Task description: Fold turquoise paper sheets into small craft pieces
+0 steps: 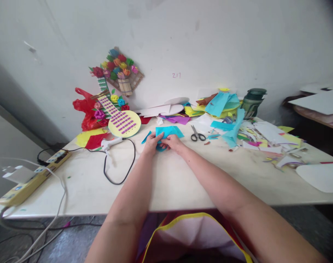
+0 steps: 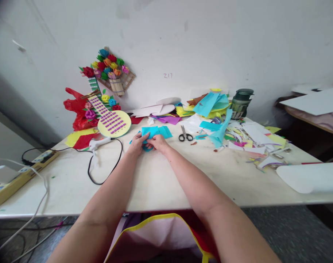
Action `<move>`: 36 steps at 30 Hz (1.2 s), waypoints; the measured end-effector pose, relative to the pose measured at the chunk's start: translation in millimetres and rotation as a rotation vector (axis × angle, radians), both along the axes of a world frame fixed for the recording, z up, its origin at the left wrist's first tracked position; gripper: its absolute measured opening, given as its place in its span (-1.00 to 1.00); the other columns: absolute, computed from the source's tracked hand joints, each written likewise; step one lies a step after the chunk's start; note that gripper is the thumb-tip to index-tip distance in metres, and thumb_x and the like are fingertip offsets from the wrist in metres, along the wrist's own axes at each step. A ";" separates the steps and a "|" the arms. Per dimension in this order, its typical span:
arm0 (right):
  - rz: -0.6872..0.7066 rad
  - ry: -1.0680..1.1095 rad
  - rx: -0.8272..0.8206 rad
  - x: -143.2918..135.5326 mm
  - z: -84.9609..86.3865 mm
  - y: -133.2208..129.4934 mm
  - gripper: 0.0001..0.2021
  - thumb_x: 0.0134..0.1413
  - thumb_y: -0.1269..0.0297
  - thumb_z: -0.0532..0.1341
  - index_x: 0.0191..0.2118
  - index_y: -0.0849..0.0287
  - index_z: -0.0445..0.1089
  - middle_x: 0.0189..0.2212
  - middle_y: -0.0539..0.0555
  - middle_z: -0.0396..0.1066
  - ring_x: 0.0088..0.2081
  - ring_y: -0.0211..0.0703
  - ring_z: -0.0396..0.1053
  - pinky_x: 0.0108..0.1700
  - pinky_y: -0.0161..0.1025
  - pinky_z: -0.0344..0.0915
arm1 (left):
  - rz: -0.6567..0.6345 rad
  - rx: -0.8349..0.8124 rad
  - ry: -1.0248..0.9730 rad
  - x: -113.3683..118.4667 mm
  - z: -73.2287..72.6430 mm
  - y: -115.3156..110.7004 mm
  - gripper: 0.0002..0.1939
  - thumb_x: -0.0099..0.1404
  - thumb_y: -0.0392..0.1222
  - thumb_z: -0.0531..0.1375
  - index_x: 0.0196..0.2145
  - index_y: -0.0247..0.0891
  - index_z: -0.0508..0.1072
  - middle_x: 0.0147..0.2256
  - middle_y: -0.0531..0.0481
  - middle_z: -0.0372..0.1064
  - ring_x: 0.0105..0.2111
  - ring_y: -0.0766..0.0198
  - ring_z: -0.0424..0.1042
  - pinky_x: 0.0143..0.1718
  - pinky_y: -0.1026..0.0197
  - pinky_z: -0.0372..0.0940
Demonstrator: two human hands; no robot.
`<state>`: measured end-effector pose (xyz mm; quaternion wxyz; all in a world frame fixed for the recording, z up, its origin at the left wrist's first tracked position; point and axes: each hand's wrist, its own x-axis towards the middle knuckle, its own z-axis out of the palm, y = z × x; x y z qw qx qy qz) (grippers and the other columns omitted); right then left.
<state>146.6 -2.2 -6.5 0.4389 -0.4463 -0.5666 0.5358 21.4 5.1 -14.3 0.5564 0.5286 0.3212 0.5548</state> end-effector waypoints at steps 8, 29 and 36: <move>0.034 -0.012 -0.004 -0.9 1.1 -2.5 -0.79 0.03 0.39 0.24 -0.59 0.26 0.37 -0.59 0.04 0.48 -0.63 -0.40 0.34 -0.67 -0.51 0.15 | 0.052 0.033 0.039 0.4 2.9 -2.8 -0.58 -0.05 0.07 0.36 -0.60 -0.27 0.26 -0.69 0.14 0.17 -0.73 0.46 0.13 -0.70 0.31 0.02; -0.028 0.088 0.061 11.8 0.2 3.8 -0.73 0.00 0.20 0.26 -0.58 0.24 0.29 -0.55 0.08 0.49 -0.63 -0.36 0.34 -0.64 -0.44 0.15 | 0.066 0.009 0.080 -11.3 2.5 2.7 -0.63 -0.06 0.00 0.36 -0.61 -0.30 0.30 -0.63 0.09 0.25 -0.62 0.42 0.20 -0.55 0.30 0.16; -0.021 0.080 0.050 10.9 3.6 1.2 -0.74 0.03 0.21 0.22 -0.57 0.24 0.30 -0.56 0.08 0.49 -0.63 -0.36 0.34 -0.64 -0.44 0.14 | 0.089 0.011 0.074 -12.2 0.6 4.0 -0.67 -0.05 -0.01 0.36 -0.57 -0.31 0.36 -0.61 0.09 0.30 -0.60 0.41 0.25 -0.52 0.31 0.20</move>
